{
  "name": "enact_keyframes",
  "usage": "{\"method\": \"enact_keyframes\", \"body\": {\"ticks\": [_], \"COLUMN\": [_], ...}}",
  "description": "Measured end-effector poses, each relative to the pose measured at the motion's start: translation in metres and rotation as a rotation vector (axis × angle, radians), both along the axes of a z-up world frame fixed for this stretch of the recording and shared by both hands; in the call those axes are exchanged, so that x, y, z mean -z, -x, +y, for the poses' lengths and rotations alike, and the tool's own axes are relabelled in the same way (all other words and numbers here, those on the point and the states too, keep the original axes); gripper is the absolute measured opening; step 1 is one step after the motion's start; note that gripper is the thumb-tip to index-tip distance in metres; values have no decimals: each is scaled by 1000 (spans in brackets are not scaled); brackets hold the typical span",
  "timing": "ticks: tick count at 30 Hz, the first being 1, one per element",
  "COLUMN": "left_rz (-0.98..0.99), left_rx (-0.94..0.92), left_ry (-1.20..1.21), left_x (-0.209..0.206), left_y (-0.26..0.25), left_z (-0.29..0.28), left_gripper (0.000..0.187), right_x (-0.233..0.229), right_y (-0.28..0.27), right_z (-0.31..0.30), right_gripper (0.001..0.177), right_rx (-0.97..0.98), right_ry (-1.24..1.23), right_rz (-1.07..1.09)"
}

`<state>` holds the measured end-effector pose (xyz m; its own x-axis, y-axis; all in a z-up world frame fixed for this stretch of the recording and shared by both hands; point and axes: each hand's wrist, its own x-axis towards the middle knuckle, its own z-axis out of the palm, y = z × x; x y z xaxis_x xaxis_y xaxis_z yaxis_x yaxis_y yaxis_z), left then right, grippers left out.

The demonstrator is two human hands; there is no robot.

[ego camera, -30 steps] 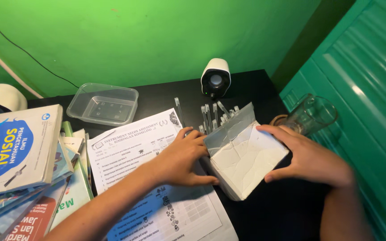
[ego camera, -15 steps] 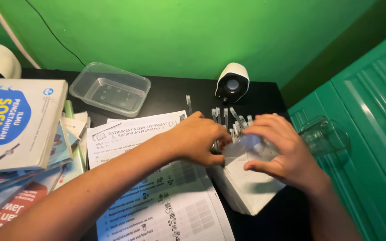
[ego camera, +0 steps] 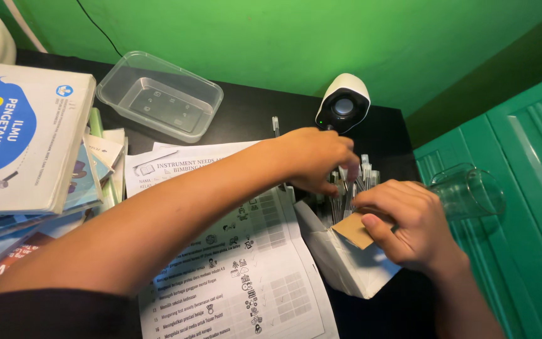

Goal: The person organizes a large quantity of pens by placing them into a small cardboard box, following the removal of papers from the desk.

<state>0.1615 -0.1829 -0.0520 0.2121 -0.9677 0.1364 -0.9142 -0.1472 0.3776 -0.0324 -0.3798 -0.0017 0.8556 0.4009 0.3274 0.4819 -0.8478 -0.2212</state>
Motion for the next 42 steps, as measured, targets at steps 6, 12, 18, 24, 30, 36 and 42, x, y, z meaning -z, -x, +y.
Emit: {"method": "enact_keyframes", "body": {"ticks": [6, 12, 18, 24, 30, 36, 42], "left_rz": [32, 59, 66, 117, 96, 70, -17], "left_rx": [-57, -66, -57, -86, -88, -71, -68], "left_ry": [-322, -401, -457, -462, -363, -283, -188], "left_x": [-11, 9, 11, 7, 11, 15, 15], "left_y": [5, 15, 13, 20, 21, 17, 19], "left_z": [-28, -42, -44, -39, -30, -26, -23], "left_gripper": [139, 176, 182, 184, 176, 155, 136], "right_x": [-3, -3, -6, -8, -7, -9, -11], "right_y": [-8, -6, -4, -4, -6, -7, -10], "right_z": [5, 9, 19, 21, 18, 16, 11], "right_gripper": [69, 83, 75, 72, 67, 68, 70], "right_rx": [-72, -117, -89, -60, -92, -120, -136], "right_ry": [79, 124, 124, 143, 120, 103, 138], "right_rz": [-33, -97, -144, -153, -161, -169, -143]}}
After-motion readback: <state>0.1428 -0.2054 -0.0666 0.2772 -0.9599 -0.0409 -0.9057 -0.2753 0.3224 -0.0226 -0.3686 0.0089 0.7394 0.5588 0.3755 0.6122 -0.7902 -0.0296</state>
